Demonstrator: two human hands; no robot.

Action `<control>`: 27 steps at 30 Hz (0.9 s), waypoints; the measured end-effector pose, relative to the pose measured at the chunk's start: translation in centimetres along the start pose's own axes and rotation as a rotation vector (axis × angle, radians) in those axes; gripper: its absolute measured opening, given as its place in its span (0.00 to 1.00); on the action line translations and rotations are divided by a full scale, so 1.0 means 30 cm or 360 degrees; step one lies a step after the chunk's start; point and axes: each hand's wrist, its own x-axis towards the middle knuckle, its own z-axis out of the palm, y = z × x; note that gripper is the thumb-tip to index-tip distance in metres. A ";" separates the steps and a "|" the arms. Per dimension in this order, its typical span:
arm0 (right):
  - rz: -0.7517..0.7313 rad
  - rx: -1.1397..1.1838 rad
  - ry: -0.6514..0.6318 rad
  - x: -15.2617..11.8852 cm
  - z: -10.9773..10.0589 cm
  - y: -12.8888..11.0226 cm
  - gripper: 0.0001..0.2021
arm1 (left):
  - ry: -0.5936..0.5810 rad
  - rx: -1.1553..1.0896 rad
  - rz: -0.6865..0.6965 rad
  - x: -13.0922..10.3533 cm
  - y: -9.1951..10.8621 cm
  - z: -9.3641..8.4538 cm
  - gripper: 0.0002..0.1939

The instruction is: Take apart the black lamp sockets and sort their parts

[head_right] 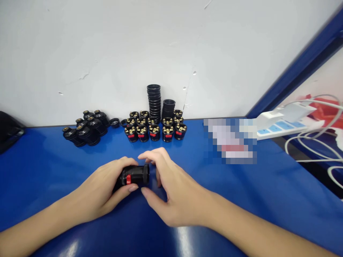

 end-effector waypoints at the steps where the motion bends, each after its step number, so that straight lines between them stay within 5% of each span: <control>1: 0.0013 0.0002 -0.0009 0.000 0.000 0.000 0.24 | -0.0003 -0.0003 0.0004 -0.001 0.000 -0.001 0.13; 4: 0.0074 0.0008 -0.0041 0.003 0.001 0.000 0.16 | 0.0001 0.0003 0.0004 -0.003 -0.001 -0.001 0.13; 16: -0.0030 0.0032 0.0048 0.004 0.000 0.004 0.23 | 0.0008 -0.0002 -0.0030 -0.001 0.000 -0.002 0.13; 19: 0.0080 0.0046 -0.0018 0.008 -0.004 0.004 0.14 | 0.0007 -0.0008 -0.0037 0.000 -0.004 0.002 0.13; 24: -0.0029 0.0008 0.0033 0.012 -0.007 0.001 0.20 | 0.0022 -0.0022 -0.0047 0.000 -0.002 0.002 0.12; 27: 0.0062 0.0040 -0.0008 0.009 -0.009 -0.001 0.14 | 0.0014 -0.0025 -0.0051 0.000 0.002 0.000 0.12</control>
